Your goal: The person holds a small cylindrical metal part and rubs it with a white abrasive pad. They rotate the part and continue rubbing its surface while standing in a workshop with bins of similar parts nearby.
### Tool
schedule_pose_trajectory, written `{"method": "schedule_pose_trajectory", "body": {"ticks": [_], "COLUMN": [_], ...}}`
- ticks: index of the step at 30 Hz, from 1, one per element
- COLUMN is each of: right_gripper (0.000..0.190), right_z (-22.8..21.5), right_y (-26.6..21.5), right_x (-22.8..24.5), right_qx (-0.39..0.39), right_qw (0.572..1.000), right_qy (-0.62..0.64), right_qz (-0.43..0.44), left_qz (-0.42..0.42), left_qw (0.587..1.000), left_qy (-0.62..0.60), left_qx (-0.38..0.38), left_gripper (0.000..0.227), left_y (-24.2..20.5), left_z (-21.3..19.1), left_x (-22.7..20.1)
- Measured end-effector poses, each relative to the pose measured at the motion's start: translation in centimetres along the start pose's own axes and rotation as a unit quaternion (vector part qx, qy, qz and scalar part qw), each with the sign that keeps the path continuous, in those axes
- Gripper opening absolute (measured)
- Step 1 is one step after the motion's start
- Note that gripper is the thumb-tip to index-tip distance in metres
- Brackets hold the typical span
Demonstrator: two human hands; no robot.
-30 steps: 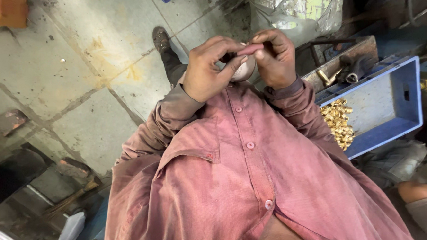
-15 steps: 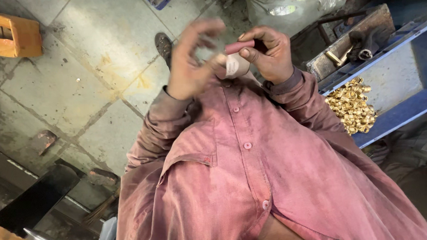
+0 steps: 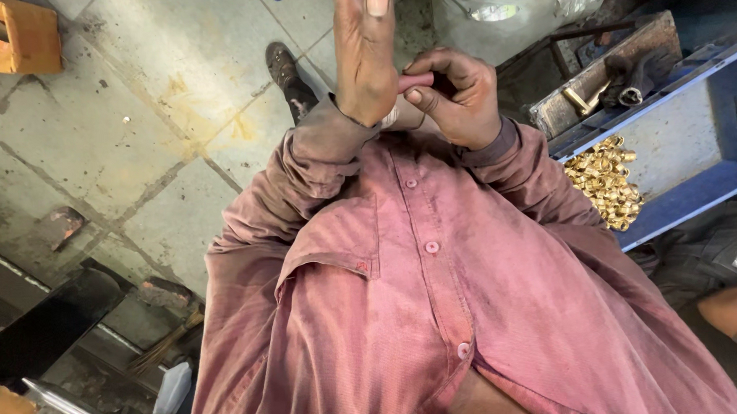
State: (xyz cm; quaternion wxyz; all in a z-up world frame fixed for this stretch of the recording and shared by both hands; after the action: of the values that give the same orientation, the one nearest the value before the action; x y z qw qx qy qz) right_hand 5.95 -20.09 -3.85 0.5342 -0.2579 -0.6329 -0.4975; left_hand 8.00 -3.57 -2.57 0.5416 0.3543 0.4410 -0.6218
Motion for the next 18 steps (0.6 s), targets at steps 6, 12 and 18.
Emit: {"method": "schedule_pose_trajectory", "body": {"ticks": [6, 12, 18], "right_gripper": [0.019, 0.021, 0.023], "right_z": [0.2, 0.6, 1.0], "right_y": [0.4, 0.7, 0.8], "right_x": [0.3, 0.8, 0.9], "right_qx": [0.028, 0.039, 0.043], "right_qw": [0.998, 0.995, 0.993], "right_qy": [-0.048, -0.077, -0.097], "right_qz": [-0.024, -0.051, -0.058], "left_qz": [0.041, 0.108, 0.140], "left_qw": [0.999, 0.990, 0.979], "left_qy": [0.010, 0.088, 0.130], "left_qx": [0.009, -0.019, -0.067], "left_gripper": [0.057, 0.056, 0.056], "left_y": [0.0, -0.5, -0.9], "left_z": [0.2, 0.0, -0.2], "left_x": [0.1, 0.3, 1.1]}}
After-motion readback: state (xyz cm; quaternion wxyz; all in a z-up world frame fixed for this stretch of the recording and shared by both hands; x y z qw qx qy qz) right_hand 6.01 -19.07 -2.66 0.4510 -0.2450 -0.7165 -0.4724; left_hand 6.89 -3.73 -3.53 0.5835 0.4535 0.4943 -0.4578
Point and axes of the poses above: each hand's wrist, its own y-axis towards the middle knuckle, its own z-axis out of the palm, x = y × z, the point moved 3 cm from there along y, towards the middle knuckle, and after that the axes turned 15 degrees about -z, right-handed, at the moved point
